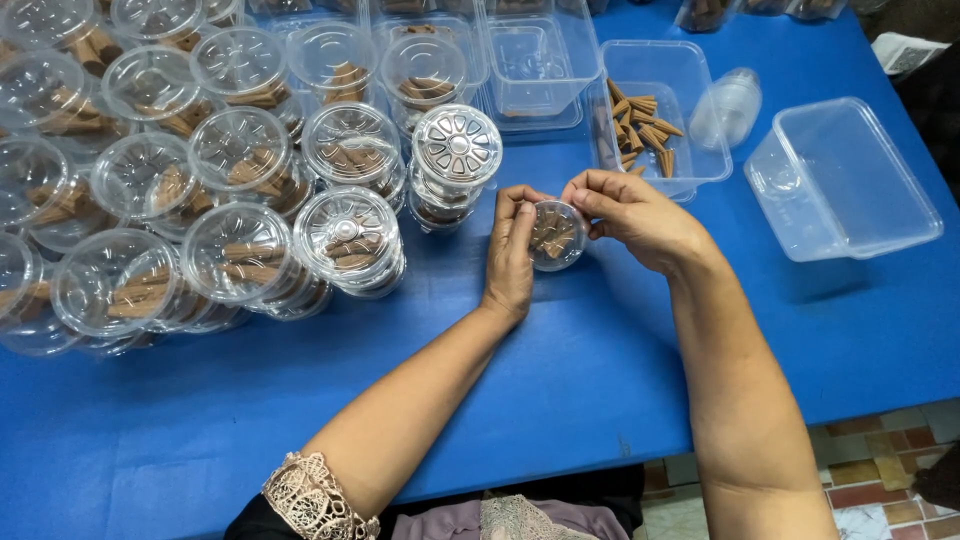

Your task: Packaging small wooden sticks into plastic containers and sealing them with lids.

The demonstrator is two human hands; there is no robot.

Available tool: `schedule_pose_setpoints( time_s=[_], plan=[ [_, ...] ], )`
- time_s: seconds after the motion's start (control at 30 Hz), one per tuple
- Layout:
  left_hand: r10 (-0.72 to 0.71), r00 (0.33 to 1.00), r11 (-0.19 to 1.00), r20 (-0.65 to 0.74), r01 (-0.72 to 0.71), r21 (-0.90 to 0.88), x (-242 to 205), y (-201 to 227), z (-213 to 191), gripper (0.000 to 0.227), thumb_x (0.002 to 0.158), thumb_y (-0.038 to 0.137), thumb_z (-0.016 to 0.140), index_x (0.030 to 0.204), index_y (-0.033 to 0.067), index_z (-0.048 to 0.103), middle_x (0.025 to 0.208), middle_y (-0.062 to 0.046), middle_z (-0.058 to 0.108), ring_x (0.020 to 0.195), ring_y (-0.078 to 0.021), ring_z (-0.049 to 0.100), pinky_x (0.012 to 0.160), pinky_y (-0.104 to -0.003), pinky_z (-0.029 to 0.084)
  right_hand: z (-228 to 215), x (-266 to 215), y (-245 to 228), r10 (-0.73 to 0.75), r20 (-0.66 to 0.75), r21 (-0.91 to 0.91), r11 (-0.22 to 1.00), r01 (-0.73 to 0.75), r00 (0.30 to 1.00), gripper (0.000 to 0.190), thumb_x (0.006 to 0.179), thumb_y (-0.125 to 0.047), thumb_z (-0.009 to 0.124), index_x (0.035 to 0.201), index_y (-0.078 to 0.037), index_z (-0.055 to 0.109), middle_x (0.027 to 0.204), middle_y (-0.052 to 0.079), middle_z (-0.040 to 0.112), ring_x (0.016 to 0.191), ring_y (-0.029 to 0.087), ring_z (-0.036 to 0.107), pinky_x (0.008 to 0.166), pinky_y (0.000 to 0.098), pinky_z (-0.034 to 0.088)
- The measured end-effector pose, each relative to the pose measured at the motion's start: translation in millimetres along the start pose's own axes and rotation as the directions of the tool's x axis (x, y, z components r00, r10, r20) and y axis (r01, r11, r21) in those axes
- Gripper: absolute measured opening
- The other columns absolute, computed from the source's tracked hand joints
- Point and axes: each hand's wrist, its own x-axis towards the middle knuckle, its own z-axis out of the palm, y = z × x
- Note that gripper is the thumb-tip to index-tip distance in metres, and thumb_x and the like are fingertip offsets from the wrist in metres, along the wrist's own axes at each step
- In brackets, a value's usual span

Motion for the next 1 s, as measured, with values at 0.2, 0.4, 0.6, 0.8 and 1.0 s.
schedule_pose_setpoints(
  time_s=[0.2, 0.4, 0.6, 0.8, 1.0],
  plan=[
    [-0.014, 1.0, 0.998, -0.004, 0.014, -0.059, -1, 4, 2, 0.019, 0.108, 0.033, 0.042, 0.113, 0.0166, 0.05, 0.112, -0.008, 0.065, 0.112, -0.0135, 0.056, 0.105, -0.033, 0.041, 3, -8, -16, 0.012, 0.032, 0.037, 0.999, -0.013, 0.999, 0.017, 0.105, -0.013, 0.058, 0.097, 0.001, 0.064, 0.083, 0.002, 0.055, 0.083, 0.011, 0.058, 0.072, 0.0259, 0.053],
    [-0.021, 1.0, 0.999, 0.008, 0.022, -0.043, 3, -6, -2, 0.019, 0.109, 0.033, 0.042, 0.111, 0.0159, 0.05, 0.11, -0.01, 0.067, 0.11, -0.0142, 0.057, 0.103, -0.033, 0.042, 2, -5, -12, 0.031, 0.032, 0.046, 0.998, -0.032, 0.999, 0.021, 0.106, -0.016, 0.058, 0.096, 0.001, 0.063, 0.082, 0.002, 0.053, 0.082, 0.011, 0.058, 0.072, 0.0274, 0.054],
    [-0.028, 1.0, 0.998, 0.007, 0.028, -0.06, 2, -4, -1, 0.017, 0.108, 0.032, 0.043, 0.11, 0.016, 0.05, 0.111, -0.009, 0.067, 0.11, -0.0141, 0.057, 0.103, -0.032, 0.043, 1, -3, -7, 0.047, 0.021, 0.042, 0.998, -0.047, 0.999, 0.022, 0.106, -0.018, 0.059, 0.096, 0.001, 0.064, 0.082, 0.003, 0.055, 0.081, 0.013, 0.06, 0.071, 0.0287, 0.054],
    [-0.038, 0.999, 0.994, 0.005, 0.039, -0.107, 3, -9, 0, 0.018, 0.108, 0.031, 0.044, 0.109, 0.0146, 0.05, 0.111, -0.012, 0.067, 0.114, -0.017, 0.06, 0.104, -0.034, 0.045, 0, -1, -1, 0.066, -0.001, 0.05, 0.997, -0.066, 0.998, 0.03, 0.11, -0.026, 0.053, 0.096, -0.002, 0.065, 0.082, 0.003, 0.057, 0.079, 0.012, 0.06, 0.07, 0.0295, 0.054],
    [-0.047, 0.999, 0.998, 0.006, 0.047, -0.051, 0, 0, 1, 0.017, 0.108, 0.031, 0.047, 0.106, 0.0155, 0.051, 0.111, -0.009, 0.065, 0.111, -0.0154, 0.058, 0.101, -0.034, 0.045, 1, -6, -12, 0.057, 0.002, -0.068, 0.996, -0.057, 0.998, 0.018, 0.094, -0.01, 0.073, 0.1, 0.004, 0.065, 0.085, 0.007, 0.058, 0.081, 0.014, 0.06, 0.07, 0.0302, 0.056]
  ],
)
